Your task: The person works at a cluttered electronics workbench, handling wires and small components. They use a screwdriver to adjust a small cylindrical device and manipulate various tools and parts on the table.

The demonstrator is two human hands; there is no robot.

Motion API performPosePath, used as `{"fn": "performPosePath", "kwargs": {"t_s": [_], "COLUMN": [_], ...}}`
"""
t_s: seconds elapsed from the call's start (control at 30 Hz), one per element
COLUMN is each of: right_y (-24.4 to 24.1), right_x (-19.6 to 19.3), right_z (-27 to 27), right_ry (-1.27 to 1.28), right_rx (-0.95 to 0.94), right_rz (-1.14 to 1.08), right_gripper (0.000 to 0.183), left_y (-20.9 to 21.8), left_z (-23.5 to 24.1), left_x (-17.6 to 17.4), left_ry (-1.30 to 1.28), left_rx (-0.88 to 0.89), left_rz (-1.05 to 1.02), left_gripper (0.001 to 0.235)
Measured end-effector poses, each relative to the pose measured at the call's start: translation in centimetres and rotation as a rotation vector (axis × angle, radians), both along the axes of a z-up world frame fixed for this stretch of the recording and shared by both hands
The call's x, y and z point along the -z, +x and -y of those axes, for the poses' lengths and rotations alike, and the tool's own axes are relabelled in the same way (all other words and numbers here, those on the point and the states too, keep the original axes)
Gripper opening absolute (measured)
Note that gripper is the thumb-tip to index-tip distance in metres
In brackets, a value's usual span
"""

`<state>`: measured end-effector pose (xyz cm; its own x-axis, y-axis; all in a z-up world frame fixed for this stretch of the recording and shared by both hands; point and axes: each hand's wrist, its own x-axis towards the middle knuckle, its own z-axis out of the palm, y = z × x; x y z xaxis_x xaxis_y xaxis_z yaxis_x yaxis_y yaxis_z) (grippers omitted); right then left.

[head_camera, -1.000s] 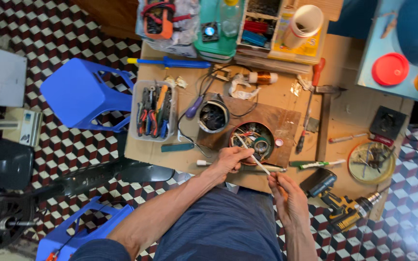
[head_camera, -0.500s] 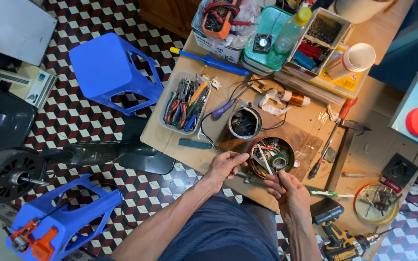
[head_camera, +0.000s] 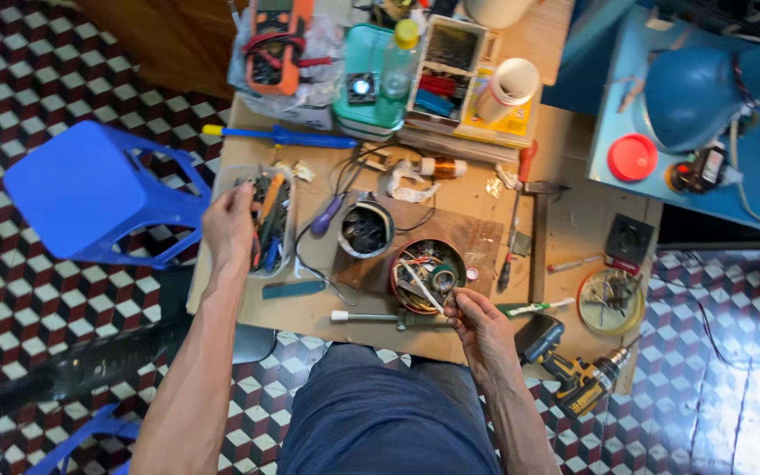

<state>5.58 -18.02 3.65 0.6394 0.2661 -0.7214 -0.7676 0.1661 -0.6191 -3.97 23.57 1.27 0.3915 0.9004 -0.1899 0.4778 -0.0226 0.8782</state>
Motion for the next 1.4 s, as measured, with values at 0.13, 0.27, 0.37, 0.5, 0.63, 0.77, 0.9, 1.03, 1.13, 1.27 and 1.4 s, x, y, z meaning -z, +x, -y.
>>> {"fn": "performPosePath", "kwargs": {"t_s": [0.13, 0.27, 0.37, 0.5, 0.63, 0.77, 0.9, 1.03, 1.13, 1.27, 1.4], "right_y": [0.7, 3.0, 6.7, 12.8, 15.4, 13.2, 11.5, 12.2, 13.2, 13.7, 13.1], "right_x": [1.6, 5.8, 10.0, 14.6, 15.5, 12.1, 11.3, 13.1, 13.5, 11.3, 8.2], "right_z": [4.0, 11.6, 19.5, 27.3, 28.8, 24.5, 15.7, 9.5, 8.4, 7.9, 6.3], "right_ry": [0.021, -0.193, -0.315, -0.422, -0.568, -0.894, -0.956, -1.045, -1.108, -0.961, -0.673], "right_rx": [0.176, 0.321, 0.435, 0.48, 0.489, 0.196, -0.27, -0.383, -0.455, -0.446, -0.414], "right_rz": [-0.004, 0.141, 0.212, 0.242, 0.223, 0.491, 0.412, 0.74, 0.656, 0.407, 0.399], "right_gripper": [0.024, 0.022, 0.015, 0.012, 0.017, 0.024, 0.033, 0.033, 0.031, 0.028, 0.031], "left_y": [-0.5, 1.3, 4.6, 9.2, 12.9, 14.7, 15.9, 17.4, 18.6, 19.8, 20.7], "left_z": [6.3, 16.1, 21.7, 25.9, 28.3, 30.0, 31.6, 32.4, 32.5, 32.3, 32.2], "left_x": [-4.4, -7.8, -7.9, -4.7, 0.0, 2.1, 2.4, 3.0, 4.1, 5.3, 6.4], "left_ry": [-0.087, -0.297, -0.3, -0.102, -0.142, -0.169, -0.252, -0.245, -0.232, -0.24, -0.501], "left_rx": [0.071, 0.351, 0.654, 0.901, 1.098, 1.169, 1.143, 1.135, 1.113, 1.065, 0.901], "left_rz": [0.073, -0.046, -0.069, 0.048, -0.081, -0.288, -0.313, -0.385, -0.354, -0.407, -0.323], "left_gripper": [0.038, 0.039, 0.032, 0.028, 0.029, 0.032, 0.034, 0.035, 0.036, 0.039, 0.045]}}
